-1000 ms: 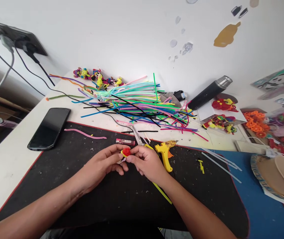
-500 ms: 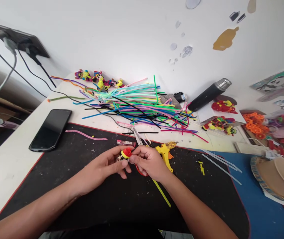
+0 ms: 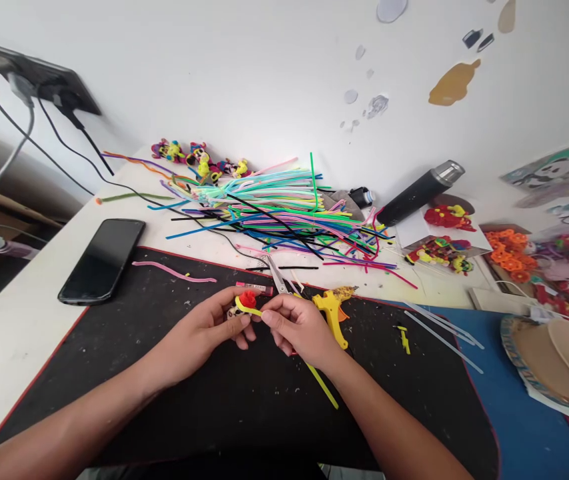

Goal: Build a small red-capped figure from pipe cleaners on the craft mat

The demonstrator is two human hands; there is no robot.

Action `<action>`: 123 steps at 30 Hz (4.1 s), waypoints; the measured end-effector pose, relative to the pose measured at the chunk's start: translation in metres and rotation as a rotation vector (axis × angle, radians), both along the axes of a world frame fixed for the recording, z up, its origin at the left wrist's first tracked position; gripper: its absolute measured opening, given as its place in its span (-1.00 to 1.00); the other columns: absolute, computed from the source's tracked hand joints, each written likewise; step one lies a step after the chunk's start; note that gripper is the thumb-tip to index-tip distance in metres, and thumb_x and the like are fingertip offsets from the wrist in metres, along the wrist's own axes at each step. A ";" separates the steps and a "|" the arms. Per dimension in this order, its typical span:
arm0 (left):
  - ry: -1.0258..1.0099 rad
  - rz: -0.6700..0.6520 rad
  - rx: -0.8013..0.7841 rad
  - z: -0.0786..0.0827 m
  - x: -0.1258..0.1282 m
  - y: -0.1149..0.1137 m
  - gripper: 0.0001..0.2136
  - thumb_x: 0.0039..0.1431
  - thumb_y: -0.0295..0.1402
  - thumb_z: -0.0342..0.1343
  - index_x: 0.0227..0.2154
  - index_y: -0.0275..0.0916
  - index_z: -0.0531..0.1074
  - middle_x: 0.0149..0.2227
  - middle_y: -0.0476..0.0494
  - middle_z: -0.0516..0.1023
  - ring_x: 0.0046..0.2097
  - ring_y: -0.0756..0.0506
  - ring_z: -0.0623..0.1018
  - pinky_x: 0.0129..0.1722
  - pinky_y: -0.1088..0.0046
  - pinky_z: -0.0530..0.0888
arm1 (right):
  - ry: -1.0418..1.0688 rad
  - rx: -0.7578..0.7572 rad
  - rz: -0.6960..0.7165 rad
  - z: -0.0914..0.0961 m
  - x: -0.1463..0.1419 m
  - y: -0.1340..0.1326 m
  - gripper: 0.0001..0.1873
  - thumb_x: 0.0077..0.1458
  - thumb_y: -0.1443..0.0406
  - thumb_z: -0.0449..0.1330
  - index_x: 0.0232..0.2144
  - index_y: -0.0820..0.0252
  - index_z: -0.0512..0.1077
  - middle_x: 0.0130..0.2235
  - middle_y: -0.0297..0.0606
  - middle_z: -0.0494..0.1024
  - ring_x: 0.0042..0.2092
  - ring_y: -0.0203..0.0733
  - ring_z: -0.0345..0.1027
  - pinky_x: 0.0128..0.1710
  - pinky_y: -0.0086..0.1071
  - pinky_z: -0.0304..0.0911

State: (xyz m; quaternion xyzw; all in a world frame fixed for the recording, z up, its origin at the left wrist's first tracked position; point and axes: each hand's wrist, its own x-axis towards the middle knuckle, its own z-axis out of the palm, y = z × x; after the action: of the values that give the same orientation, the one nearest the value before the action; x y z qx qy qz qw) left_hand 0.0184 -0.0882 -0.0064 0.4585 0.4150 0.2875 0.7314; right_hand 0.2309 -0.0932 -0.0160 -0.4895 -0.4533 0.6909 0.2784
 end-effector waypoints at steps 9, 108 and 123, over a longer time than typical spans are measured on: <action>0.055 0.017 0.064 -0.001 0.000 -0.004 -0.53 0.33 -0.19 0.19 0.25 -0.14 0.36 -0.18 -0.11 0.54 -0.20 -0.12 0.55 -0.21 0.35 0.55 | -0.079 0.042 0.037 -0.001 0.000 -0.003 -0.65 0.21 0.01 0.28 -0.34 0.18 0.41 -0.66 -0.54 0.33 -0.69 -0.43 0.10 -0.66 -0.51 0.01; -0.310 0.263 -0.338 -0.009 -0.009 0.001 -0.75 0.13 -0.35 0.40 -0.15 -0.33 0.63 -0.23 -0.20 0.61 -0.28 -0.10 0.63 -0.29 0.48 0.61 | -0.049 0.047 0.029 -0.005 -0.006 -0.004 -0.71 0.24 0.07 0.28 -0.28 0.18 0.43 -0.58 -0.51 0.39 -0.66 -0.44 0.15 -0.67 -0.54 0.05; -0.295 0.292 -0.403 -0.014 -0.008 0.000 -0.75 0.10 -0.42 0.41 -0.14 -0.34 0.66 -0.24 -0.25 0.64 -0.31 -0.11 0.64 -0.38 0.52 0.64 | -0.068 0.059 0.032 -0.006 -0.006 -0.005 -0.63 0.22 0.06 0.29 -0.05 0.15 0.48 -0.52 -0.49 0.43 -0.66 -0.43 0.19 -0.67 -0.52 0.10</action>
State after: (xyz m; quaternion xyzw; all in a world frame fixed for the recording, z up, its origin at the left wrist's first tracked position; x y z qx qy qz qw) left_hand 0.0106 -0.0887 -0.0199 0.1926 0.4147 0.3647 0.8111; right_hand 0.2248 -0.0981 -0.0219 -0.4968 -0.4907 0.6646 0.2661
